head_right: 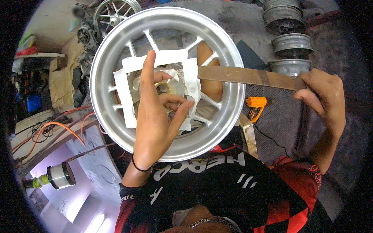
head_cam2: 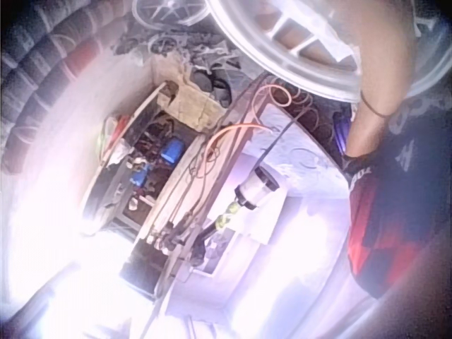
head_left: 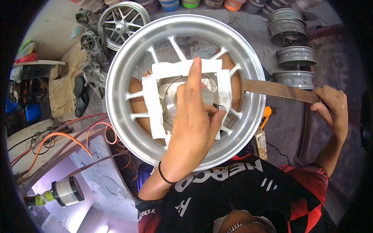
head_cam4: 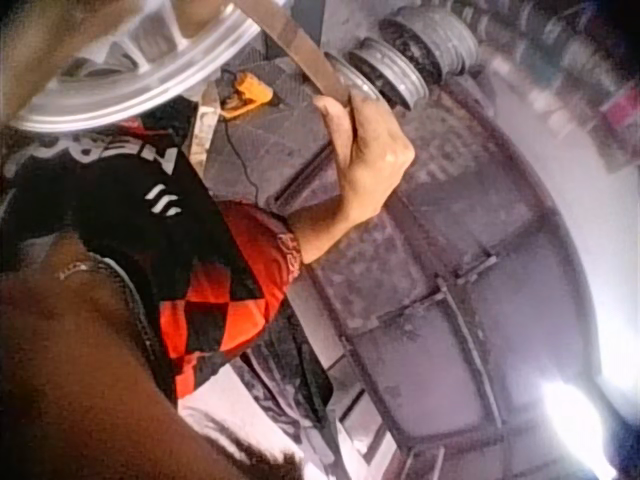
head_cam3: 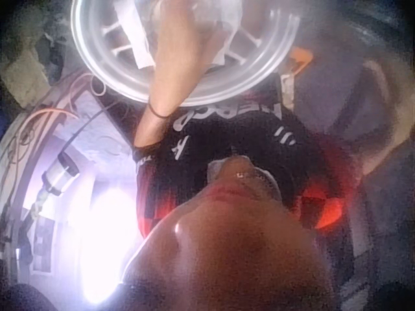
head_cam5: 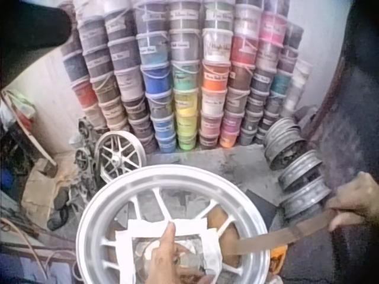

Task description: The person applies masking tape to the center hub of a silver alloy wheel to protect it. They then use a metal file to smooth the surface of the wheel spokes and rim, working methodically around the wheel.

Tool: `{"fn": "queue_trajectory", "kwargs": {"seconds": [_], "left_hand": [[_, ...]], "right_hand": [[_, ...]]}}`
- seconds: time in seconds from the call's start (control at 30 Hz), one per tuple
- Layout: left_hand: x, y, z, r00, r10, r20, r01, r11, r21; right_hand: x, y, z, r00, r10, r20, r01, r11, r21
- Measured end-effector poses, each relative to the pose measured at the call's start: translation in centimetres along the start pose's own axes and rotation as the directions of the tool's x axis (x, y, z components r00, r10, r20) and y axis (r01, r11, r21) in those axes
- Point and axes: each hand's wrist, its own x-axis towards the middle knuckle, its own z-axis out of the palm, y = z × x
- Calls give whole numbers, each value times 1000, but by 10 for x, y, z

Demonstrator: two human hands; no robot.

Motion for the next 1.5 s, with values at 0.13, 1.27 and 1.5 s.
{"fn": "queue_trajectory", "kwargs": {"seconds": [0.13,1.27,1.5], "left_hand": [[3,3,2,1000,-1,-4,1,998,62],[-47,-82,-105,762,39,-647,-134,986,-98],[-45,-82,-105,785,-7,-620,-137,973,-184]], "right_hand": [[-2,1,3,1000,-15,-7,15,1000,4],[53,-37,0,987,-160,-29,139,922,-361],[82,-44,34,966,-259,26,258,939,-226]]}}
